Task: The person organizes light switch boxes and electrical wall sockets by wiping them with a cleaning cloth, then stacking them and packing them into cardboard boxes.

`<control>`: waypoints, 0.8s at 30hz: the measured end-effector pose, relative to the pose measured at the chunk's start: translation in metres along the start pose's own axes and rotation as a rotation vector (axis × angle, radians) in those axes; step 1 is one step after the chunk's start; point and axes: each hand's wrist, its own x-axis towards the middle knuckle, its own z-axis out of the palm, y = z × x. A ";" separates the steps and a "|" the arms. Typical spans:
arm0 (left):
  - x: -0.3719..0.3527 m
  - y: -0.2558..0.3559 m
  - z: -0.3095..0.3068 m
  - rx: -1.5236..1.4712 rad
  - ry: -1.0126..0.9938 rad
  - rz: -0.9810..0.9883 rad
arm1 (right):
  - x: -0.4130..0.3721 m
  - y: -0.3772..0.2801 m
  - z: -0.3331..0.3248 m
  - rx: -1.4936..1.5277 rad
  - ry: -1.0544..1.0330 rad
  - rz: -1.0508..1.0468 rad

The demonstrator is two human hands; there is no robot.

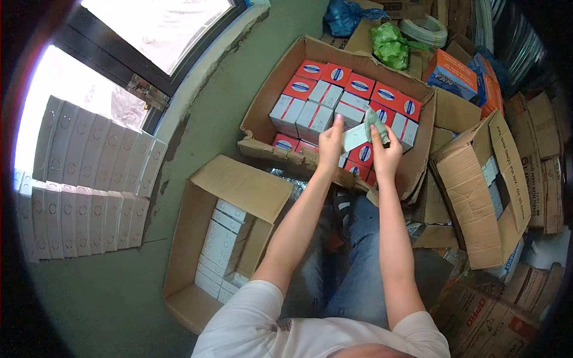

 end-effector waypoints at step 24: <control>0.017 -0.014 -0.011 -0.089 0.348 0.197 | -0.011 0.002 0.024 -0.285 -0.117 -0.398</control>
